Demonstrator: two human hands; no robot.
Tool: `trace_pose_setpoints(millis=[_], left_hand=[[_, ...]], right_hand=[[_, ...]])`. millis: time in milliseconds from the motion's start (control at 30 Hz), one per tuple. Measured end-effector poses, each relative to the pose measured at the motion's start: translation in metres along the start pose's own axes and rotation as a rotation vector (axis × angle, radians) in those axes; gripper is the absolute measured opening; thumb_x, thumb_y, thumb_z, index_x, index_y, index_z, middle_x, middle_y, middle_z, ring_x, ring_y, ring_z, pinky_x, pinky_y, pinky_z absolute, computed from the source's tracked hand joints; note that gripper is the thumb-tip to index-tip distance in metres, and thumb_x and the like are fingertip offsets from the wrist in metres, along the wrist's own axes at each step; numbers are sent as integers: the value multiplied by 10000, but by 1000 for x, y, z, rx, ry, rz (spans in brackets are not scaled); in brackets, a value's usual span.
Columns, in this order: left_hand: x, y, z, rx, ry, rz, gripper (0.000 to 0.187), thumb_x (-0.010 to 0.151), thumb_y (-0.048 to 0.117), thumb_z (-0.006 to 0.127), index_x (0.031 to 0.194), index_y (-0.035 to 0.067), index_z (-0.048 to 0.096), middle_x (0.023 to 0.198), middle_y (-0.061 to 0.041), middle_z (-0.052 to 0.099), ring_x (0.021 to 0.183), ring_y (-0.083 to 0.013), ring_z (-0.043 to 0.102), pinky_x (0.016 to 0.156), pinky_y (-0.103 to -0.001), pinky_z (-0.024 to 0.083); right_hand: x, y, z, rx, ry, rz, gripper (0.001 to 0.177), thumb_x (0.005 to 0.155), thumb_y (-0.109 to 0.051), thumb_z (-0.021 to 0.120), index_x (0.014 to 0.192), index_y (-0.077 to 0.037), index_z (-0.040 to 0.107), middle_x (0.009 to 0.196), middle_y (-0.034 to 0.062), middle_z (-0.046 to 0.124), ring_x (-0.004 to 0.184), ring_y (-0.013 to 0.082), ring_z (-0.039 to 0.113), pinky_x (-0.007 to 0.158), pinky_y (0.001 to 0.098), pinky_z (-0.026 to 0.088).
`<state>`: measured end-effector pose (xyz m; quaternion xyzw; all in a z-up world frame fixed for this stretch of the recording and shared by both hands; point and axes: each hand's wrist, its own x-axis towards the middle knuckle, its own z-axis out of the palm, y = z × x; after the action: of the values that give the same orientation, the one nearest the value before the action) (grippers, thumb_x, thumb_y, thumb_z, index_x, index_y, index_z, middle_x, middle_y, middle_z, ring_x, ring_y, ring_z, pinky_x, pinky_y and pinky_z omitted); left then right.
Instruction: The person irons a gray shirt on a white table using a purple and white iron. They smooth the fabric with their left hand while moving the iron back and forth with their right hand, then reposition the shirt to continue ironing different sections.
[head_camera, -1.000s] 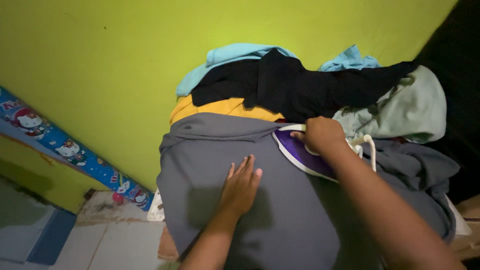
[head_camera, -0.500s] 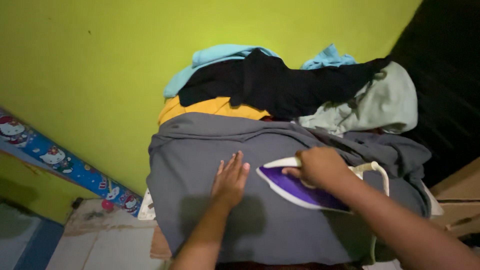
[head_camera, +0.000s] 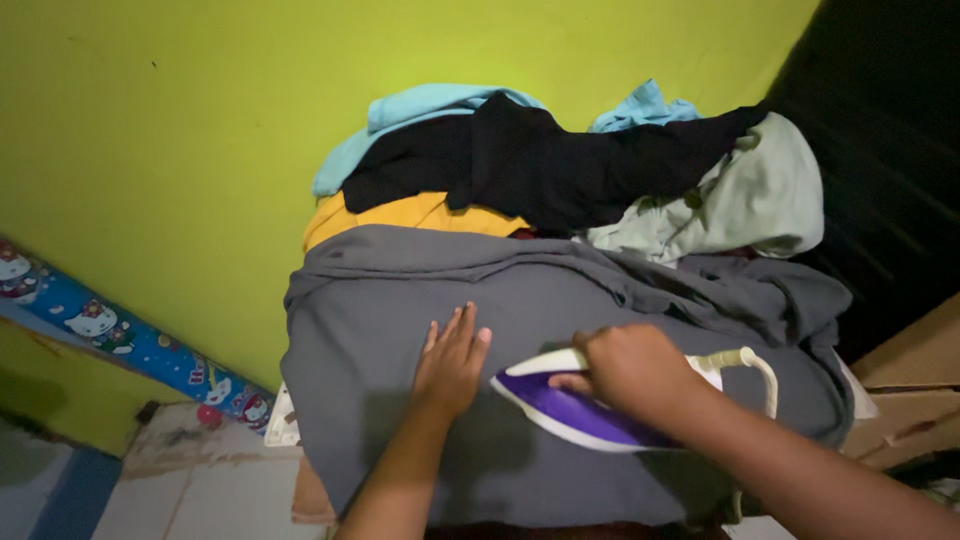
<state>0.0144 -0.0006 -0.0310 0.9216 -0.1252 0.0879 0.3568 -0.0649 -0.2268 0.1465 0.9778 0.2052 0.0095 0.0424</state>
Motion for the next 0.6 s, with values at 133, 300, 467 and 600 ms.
trace_pose_setpoints(millis=[133, 300, 467, 600], left_hand=[[0, -3, 4, 36, 47, 46, 681, 1056, 464, 335, 1572, 20, 323, 1603, -181, 402, 1530, -271, 307, 1253, -483, 126], [-4, 9, -11, 18, 46, 60, 656, 1069, 440, 378, 1565, 11, 351, 1581, -209, 418, 1519, -307, 332, 1254, -510, 159], [-9, 38, -36, 86, -41, 76, 662, 995, 526, 448, 1553, 172, 413, 1598, -170, 412, 1524, -325, 299, 1234, -545, 144], [-9, 60, -53, 243, -231, 0, 779, 895, 707, 524, 1556, 321, 377, 1643, -150, 264, 1545, -321, 170, 1227, -550, 82]], right_hand=[[37, 17, 7, -43, 9, 90, 596, 819, -686, 659, 905, -101, 736, 754, 145, 731, 743, 349, 730, 676, 471, 572], [94, 49, 18, -112, -4, 250, 656, 841, -724, 640, 909, -84, 768, 827, 136, 742, 819, 328, 742, 748, 456, 577], [138, 74, 27, -101, 115, 314, 646, 832, -693, 680, 903, -57, 766, 869, 171, 757, 858, 350, 747, 750, 459, 583], [150, 80, 29, -86, 110, 355, 642, 844, -686, 681, 880, -53, 786, 913, 178, 766, 897, 358, 751, 777, 450, 587]])
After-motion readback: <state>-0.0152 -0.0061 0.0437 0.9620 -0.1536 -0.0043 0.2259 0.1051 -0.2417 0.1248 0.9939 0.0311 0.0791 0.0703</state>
